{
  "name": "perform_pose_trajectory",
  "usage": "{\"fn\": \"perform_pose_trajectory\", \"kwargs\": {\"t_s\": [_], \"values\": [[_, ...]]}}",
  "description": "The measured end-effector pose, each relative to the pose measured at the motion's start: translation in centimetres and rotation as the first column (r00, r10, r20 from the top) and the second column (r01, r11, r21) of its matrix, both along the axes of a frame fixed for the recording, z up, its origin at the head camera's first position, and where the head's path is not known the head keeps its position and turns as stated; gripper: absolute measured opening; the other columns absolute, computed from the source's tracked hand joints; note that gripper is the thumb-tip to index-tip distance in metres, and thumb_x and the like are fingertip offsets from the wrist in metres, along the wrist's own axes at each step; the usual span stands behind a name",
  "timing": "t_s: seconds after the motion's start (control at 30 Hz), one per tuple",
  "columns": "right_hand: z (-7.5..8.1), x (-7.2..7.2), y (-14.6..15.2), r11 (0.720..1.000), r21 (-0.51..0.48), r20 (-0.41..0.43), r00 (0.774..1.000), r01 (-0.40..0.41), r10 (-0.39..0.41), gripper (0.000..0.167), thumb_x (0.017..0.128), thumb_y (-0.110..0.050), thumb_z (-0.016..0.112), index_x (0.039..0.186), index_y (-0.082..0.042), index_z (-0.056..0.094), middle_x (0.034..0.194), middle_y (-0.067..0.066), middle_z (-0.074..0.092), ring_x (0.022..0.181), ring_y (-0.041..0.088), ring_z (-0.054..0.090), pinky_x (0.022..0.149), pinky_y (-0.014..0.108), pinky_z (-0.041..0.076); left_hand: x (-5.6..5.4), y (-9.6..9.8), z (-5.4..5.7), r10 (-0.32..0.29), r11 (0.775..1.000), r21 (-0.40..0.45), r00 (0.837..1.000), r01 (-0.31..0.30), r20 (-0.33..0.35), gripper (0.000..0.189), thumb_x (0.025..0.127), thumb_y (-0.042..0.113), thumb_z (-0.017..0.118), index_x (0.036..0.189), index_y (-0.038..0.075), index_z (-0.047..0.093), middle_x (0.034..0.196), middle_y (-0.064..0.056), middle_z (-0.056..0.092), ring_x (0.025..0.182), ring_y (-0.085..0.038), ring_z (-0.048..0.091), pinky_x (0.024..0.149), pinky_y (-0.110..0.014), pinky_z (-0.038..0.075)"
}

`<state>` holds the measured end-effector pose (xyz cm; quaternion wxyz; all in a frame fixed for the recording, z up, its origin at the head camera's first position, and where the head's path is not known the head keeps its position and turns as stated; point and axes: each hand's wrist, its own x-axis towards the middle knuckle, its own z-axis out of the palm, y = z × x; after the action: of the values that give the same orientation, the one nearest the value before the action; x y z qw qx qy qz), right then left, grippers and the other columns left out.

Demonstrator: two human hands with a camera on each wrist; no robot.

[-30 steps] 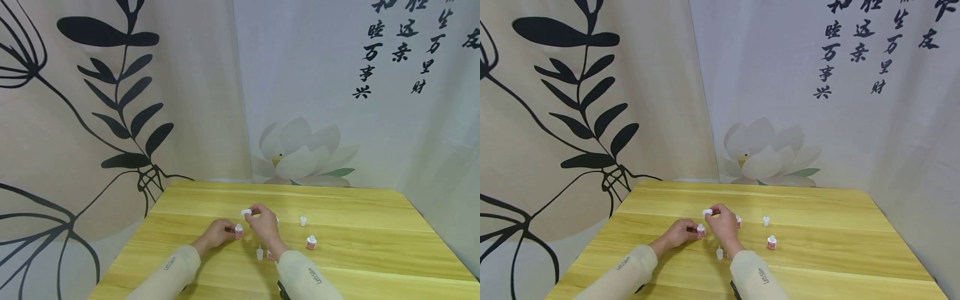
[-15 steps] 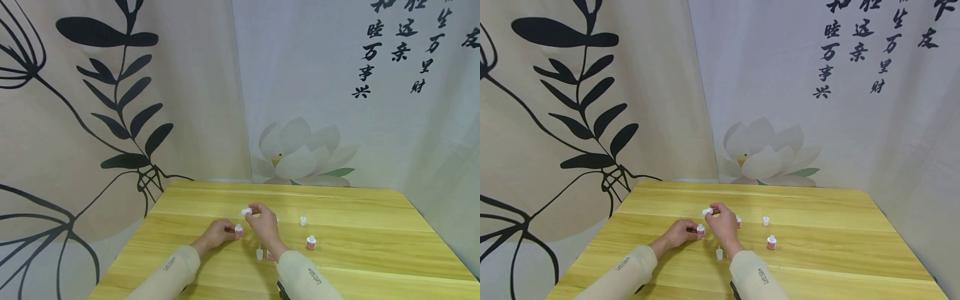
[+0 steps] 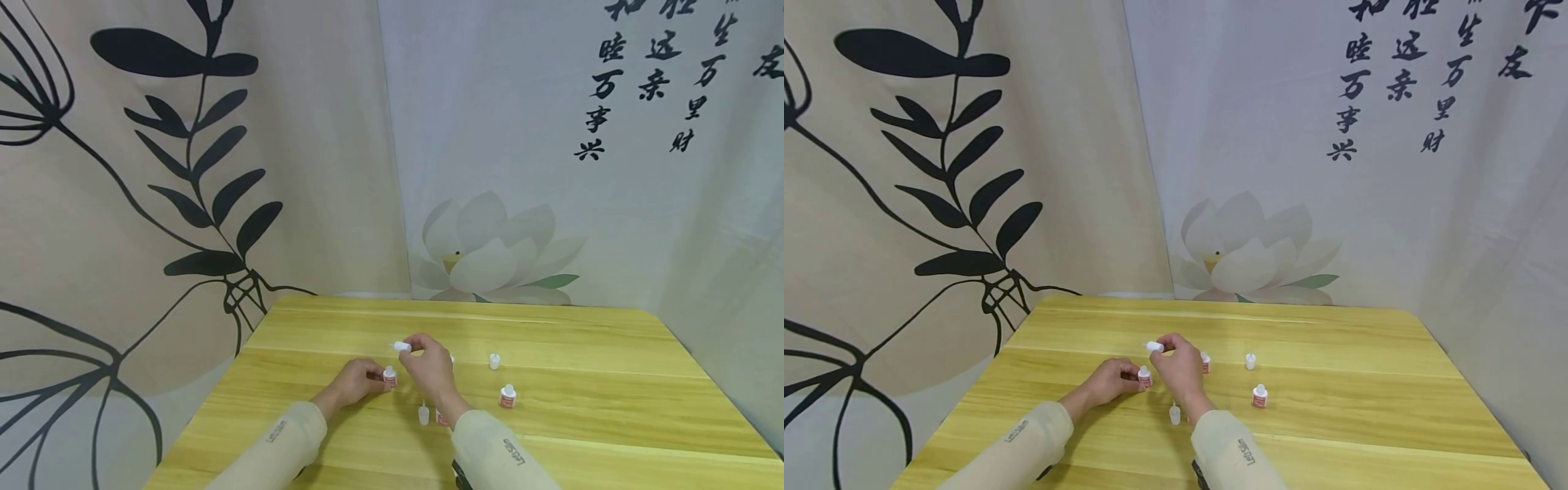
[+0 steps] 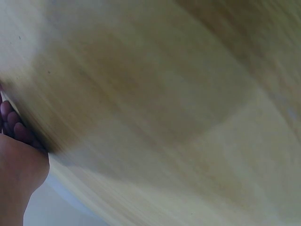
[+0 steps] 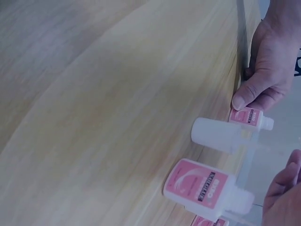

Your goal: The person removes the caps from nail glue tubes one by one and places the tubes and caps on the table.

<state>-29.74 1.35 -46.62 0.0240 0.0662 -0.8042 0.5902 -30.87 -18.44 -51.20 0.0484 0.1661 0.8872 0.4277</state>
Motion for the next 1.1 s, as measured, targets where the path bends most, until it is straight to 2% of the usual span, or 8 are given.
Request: {"fn": "perform_pose_trajectory", "kwargs": {"t_s": [0.23, 0.47, 0.7, 0.87, 1.1], "values": [[-0.1, -0.01, -0.02, 1.0, 0.003, -0.009, 1.0, -0.005, 0.005, 0.02, 0.088, -0.016, 0.067, 0.108, -0.014, 0.067, 0.098, 0.0, 0.064, 0.05, 0.009, 0.043, 0.041, 0.018, 0.034, -0.19, -0.05, -0.26, 0.01, 1.0, -0.007, 1.0, -0.01, -0.019, 0.012, 0.085, 0.014, 0.079, 0.095, 0.006, 0.077, 0.085, 0.003, 0.066, 0.082, -0.012, 0.058, 0.075, -0.031, 0.05], [-0.19, -0.09, 0.04, 1.0, -0.006, -0.045, 0.999, -0.002, 0.002, 0.036, 0.091, -0.017, 0.065, 0.125, -0.008, 0.066, 0.103, 0.002, 0.066, 0.046, 0.007, 0.039, 0.039, 0.017, 0.032, -0.27, -0.1, -0.47, 0.023, 1.0, -0.001, 1.0, -0.023, -0.006, 0.012, 0.085, 0.014, 0.079, 0.095, 0.006, 0.077, 0.086, 0.004, 0.065, 0.082, -0.011, 0.059, 0.075, -0.031, 0.051], [-0.16, 0.0, 0.14, 1.0, -0.012, -0.036, 0.999, -0.008, 0.007, 0.027, 0.091, -0.017, 0.065, 0.116, -0.009, 0.069, 0.1, 0.002, 0.066, 0.047, 0.008, 0.041, 0.041, 0.018, 0.033, -0.39, -0.09, -0.62, 0.021, 1.0, -0.018, 1.0, -0.021, -0.02, 0.012, 0.085, 0.015, 0.079, 0.094, 0.008, 0.077, 0.085, 0.004, 0.065, 0.081, -0.011, 0.058, 0.075, -0.031, 0.051], [-0.24, -0.04, 0.2, 1.0, -0.003, -0.045, 0.999, -0.017, 0.017, 0.023, 0.09, -0.015, 0.065, 0.113, -0.01, 0.068, 0.1, 0.002, 0.065, 0.047, 0.008, 0.04, 0.04, 0.017, 0.033, -0.4, -0.11, -0.67, 0.026, 1.0, -0.015, 1.0, -0.026, -0.006, 0.012, 0.085, 0.016, 0.079, 0.094, 0.008, 0.077, 0.086, 0.004, 0.065, 0.082, -0.011, 0.058, 0.075, -0.03, 0.051], [-0.12, -0.03, 0.08, 1.0, 0.003, -0.065, 0.998, 0.013, -0.013, 0.033, 0.09, -0.015, 0.065, 0.122, -0.009, 0.068, 0.101, 0.002, 0.067, 0.046, 0.007, 0.039, 0.04, 0.018, 0.032, -0.32, -0.03, -0.62, 0.027, 0.999, -0.027, 1.0, -0.027, -0.008, 0.011, 0.084, 0.017, 0.08, 0.092, 0.01, 0.077, 0.085, 0.004, 0.065, 0.08, -0.011, 0.057, 0.073, -0.03, 0.05]]}}
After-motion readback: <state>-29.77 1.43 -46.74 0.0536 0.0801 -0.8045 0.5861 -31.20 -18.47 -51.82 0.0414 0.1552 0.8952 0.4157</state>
